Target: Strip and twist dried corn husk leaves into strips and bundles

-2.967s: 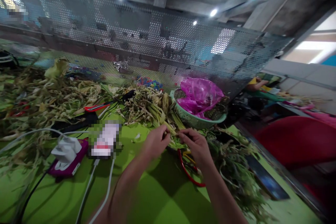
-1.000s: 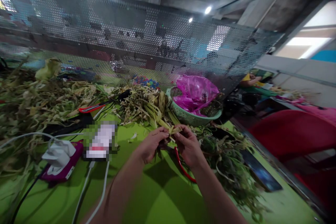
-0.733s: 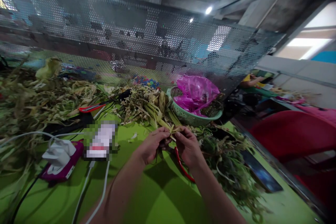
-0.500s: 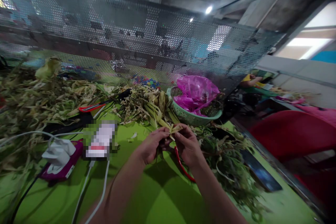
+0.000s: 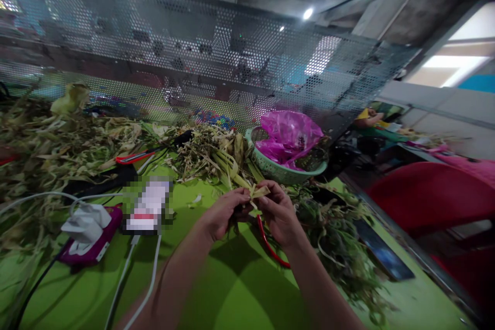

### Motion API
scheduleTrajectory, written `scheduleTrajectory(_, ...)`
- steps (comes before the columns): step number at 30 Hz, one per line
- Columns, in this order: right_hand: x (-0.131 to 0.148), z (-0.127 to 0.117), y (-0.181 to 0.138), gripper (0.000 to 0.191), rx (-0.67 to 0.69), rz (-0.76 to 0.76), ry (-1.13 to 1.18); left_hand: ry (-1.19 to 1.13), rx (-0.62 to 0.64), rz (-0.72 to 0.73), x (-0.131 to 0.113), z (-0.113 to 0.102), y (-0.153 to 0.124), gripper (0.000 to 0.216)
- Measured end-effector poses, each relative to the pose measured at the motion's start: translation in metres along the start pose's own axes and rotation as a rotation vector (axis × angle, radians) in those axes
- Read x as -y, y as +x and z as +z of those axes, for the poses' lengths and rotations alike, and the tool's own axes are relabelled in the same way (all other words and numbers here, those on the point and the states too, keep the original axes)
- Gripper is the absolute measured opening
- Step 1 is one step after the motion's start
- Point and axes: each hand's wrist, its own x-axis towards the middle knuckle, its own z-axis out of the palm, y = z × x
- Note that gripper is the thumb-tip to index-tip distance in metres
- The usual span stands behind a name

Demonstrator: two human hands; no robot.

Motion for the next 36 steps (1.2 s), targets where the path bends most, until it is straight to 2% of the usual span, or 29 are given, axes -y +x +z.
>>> scheduleTrajectory(4, -0.003, -0.004, 0.003, 0.025, -0.089, -0.028, -0.07, 0.099, -0.09, 0.082, 0.0, 0.0, 0.001, 0.023)
scheduleTrajectory(8, -0.003, -0.004, 0.004, 0.022, -0.115, -0.04, -0.068, 0.144, -0.127, 0.074, 0.001, 0.001, 0.002, 0.022)
scheduleTrajectory(18, 0.005, 0.002, -0.001, 0.017, -0.021, -0.058, -0.003, 0.057, -0.055, -0.004, 0.0, 0.001, 0.001, 0.024)
scheduleTrajectory(22, 0.003, 0.001, -0.001, 0.021, -0.046, -0.071, 0.012, 0.049, -0.054, -0.009, 0.001, 0.002, 0.001, 0.023)
scheduleTrajectory(26, 0.004, 0.0, -0.001, 0.034, -0.037, -0.079, -0.007, 0.071, -0.075, 0.002, 0.001, 0.004, 0.001, 0.021)
scheduleTrajectory(31, 0.003, -0.006, 0.0, 0.026, -0.041, -0.051, -0.031, 0.089, -0.05, -0.004, 0.0, 0.003, 0.001, 0.022)
scheduleTrajectory(36, 0.0, -0.01, 0.002, 0.028, -0.053, -0.016, -0.053, 0.09, -0.028, 0.045, 0.0, 0.0, 0.0, 0.023)
